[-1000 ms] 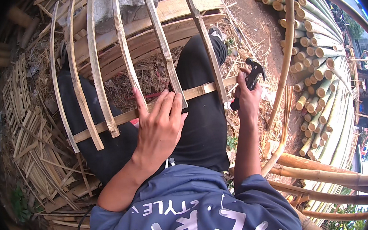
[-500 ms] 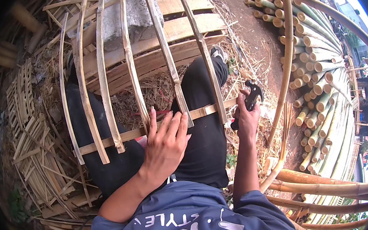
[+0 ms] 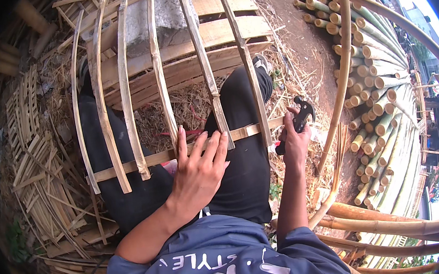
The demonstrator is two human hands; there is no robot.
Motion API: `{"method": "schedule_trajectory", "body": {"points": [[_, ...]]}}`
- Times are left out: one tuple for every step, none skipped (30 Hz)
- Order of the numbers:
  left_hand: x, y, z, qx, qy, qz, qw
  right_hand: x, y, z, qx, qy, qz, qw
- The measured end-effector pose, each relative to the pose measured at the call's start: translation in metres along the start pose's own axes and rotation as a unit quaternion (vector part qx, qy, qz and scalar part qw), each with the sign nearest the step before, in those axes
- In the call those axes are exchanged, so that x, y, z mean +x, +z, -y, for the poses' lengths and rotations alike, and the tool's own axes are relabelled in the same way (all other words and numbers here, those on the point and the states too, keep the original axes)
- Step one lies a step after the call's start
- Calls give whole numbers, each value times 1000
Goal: The person assembles a bamboo frame by positioning bamboo slats across a wooden base and hammering nails into them using a hammer.
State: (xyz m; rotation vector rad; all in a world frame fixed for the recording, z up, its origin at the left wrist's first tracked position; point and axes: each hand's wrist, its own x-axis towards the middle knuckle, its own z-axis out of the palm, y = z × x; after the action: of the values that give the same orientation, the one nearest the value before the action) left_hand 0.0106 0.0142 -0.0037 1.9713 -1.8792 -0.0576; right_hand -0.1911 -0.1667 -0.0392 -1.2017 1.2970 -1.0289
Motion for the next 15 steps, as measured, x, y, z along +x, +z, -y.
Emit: {"method": "schedule_trajectory", "body": {"points": [[0,0,0,4,0,1,1000,0,0,-1,0,-4,-1,1000],[0,0,-1,4,0,1,1000,1,-1,-2,-1,-8,-1,1000],[0,0,-1,7,0,0,1000,1,0,-2,-1,-8,-1,1000],[0,0,0,9,1,-1,1000,1,0,-1,-6,-5,-2,1000],[0,1,0,9,0,0,1000,1,1,0,-12,-2,-3,1000],[-1,2,0,6,0,-2,1000,1,1,1,-13,-1,-4,1000],[-1,2,0,2,1,-4,1000,0,1,2,-9,-5,-1,1000],[0,2,0,1,1,-3,1000,0,1,2,-5,-8,3,1000],[0,0,-1,8,0,-3,1000,0,1,2,-5,-8,3,1000],[1,0,-1,14,0,-2,1000,0,0,1,-5,-6,3,1000],[0,0,-1,14,0,-1,1000,1,0,1,-5,-4,3,1000],[0,1,-1,17,0,-3,1000,1,0,1,-5,-4,3,1000],[0,2,-2,19,0,-4,1000,0,0,1,-1,-6,2,1000],[0,2,-1,19,0,-3,1000,0,0,1,3,-7,2,1000],[0,2,-1,5,0,-19,1000,0,0,1,3,-7,2,1000]]}}
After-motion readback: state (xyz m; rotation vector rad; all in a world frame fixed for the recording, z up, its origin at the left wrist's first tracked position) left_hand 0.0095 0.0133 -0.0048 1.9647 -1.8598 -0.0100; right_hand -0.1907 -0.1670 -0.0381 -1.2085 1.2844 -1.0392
